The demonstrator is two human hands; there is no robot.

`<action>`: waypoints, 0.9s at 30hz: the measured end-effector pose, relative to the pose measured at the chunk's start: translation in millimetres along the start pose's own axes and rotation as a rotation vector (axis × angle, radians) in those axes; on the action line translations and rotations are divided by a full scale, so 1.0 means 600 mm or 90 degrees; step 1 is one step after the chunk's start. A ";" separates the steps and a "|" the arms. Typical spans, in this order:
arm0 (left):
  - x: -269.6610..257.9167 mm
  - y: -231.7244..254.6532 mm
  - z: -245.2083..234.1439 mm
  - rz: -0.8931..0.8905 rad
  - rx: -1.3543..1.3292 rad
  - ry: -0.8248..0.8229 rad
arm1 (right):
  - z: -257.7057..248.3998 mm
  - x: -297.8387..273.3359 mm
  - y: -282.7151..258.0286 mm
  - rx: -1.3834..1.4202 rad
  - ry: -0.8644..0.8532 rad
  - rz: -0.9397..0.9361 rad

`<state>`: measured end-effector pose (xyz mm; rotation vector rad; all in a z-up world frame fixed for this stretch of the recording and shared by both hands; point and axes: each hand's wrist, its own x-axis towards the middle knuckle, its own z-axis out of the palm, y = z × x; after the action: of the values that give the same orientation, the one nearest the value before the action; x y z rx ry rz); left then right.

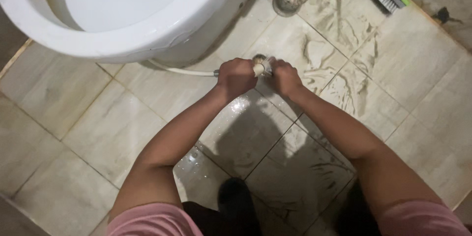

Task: The person cleans the base and surrounding floor of a toilet by hand with a brush and water from a sprayer hose, scrubbing the tile surface.

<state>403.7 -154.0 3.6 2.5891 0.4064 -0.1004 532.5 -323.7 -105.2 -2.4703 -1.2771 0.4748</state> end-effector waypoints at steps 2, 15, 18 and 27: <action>-0.010 -0.004 0.005 0.033 -0.009 0.030 | 0.010 0.006 -0.009 -0.031 0.034 -0.006; -0.038 -0.012 0.020 0.062 0.022 0.015 | -0.033 0.028 -0.001 0.005 0.120 0.019; -0.029 -0.004 0.011 0.025 0.041 -0.028 | -0.032 0.014 -0.014 0.017 0.107 0.064; 0.010 0.001 0.005 -0.003 0.046 -0.069 | -0.032 -0.077 -0.001 0.040 0.188 0.021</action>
<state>409.5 -154.6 0.5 2.6398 0.3747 -0.2601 515.3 -363.9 -81.5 -2.4013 -1.0875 0.1470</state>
